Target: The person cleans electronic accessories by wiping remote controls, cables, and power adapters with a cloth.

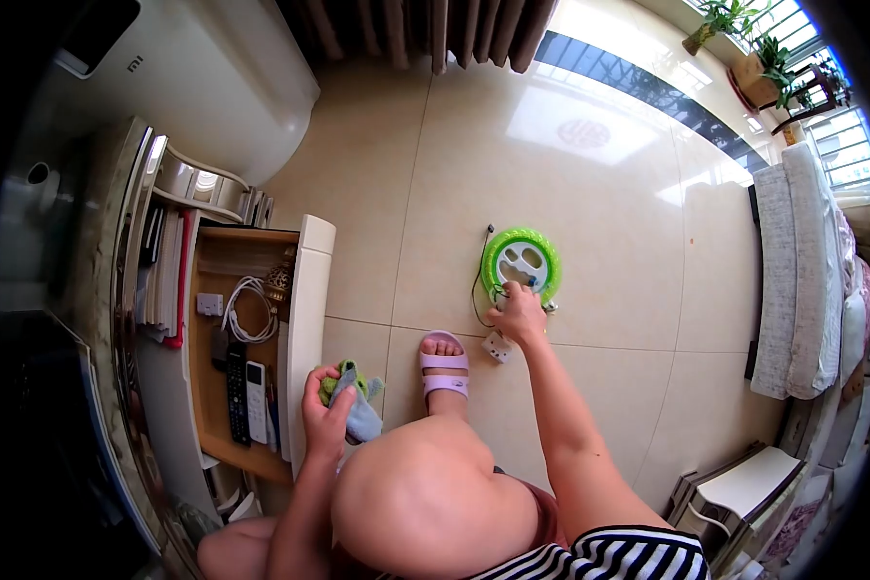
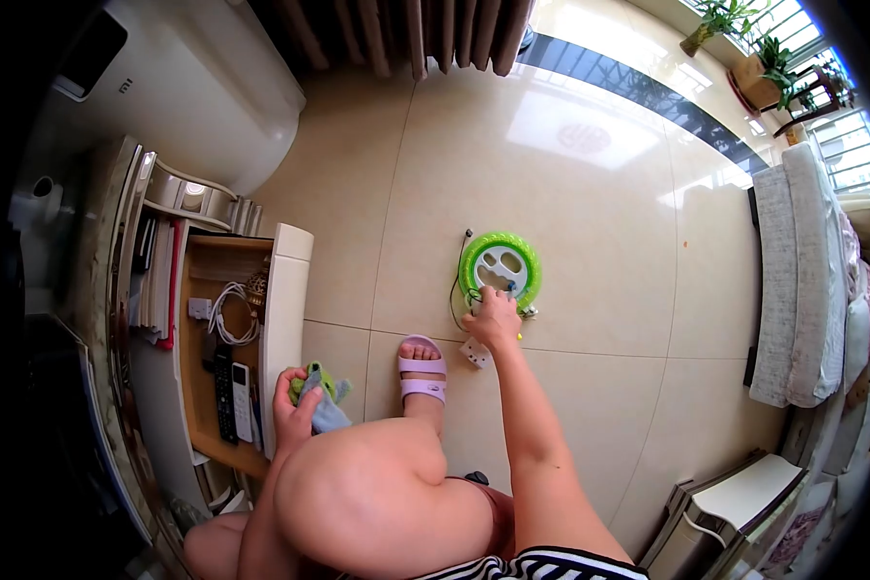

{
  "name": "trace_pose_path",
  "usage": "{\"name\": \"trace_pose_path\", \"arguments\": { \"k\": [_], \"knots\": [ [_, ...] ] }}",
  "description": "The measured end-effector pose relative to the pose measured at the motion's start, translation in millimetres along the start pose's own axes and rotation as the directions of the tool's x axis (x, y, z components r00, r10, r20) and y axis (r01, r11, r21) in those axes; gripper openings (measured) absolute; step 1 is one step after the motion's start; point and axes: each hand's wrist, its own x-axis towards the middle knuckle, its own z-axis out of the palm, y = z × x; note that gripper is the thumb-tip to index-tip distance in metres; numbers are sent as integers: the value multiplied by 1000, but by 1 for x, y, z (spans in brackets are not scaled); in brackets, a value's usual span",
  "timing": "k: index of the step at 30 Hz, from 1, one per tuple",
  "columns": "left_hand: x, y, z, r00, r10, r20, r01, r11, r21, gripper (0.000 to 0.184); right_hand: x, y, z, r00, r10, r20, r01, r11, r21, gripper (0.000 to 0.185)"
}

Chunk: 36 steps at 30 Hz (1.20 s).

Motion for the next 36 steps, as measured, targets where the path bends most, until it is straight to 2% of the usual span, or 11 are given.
{"name": "trace_pose_path", "arguments": {
  "k": [2,4,6,8,10,14,20,24,26,34,36],
  "knots": [
    [-8,1,-5,1000,2,-4,-2,1000,-17,26,7,20,6,998,-50,38,27,886,462,63],
    [-16,-1,-15,1000,24,-4,-24,999,-44,24,-7,16,-20,997,-79,5,62,820,569,58],
    [-24,0,-23,999,47,-8,-48,996,-72,23,-18,12,-41,983,-64,173,-131,415,900,50],
    [-32,5,-30,998,59,-30,-63,991,-119,20,-24,3,-58,977,-99,191,-159,262,952,47],
    [-35,1,-41,990,130,-46,-135,980,-146,14,-27,-10,-72,947,-231,224,-259,-136,956,49],
    [-47,26,-60,944,306,-121,-307,952,5,23,-36,-56,-109,858,-506,86,-262,-287,921,46],
    [-79,68,-99,934,261,-245,-247,965,85,23,-65,-145,-182,565,-823,-51,-200,-197,960,47],
    [-117,117,-106,895,443,-57,-428,887,173,39,-116,-218,-237,276,-959,-62,-8,-66,998,42],
    [-134,137,-108,899,438,12,-435,889,146,53,-151,-248,-263,176,-981,78,299,129,945,40],
    [-153,145,-124,708,690,152,-680,606,414,86,-239,-325,-221,127,-979,158,164,178,970,51],
    [-154,138,-129,760,640,116,-629,679,377,91,-252,-338,-202,205,-966,159,72,177,982,61]
  ]
}}
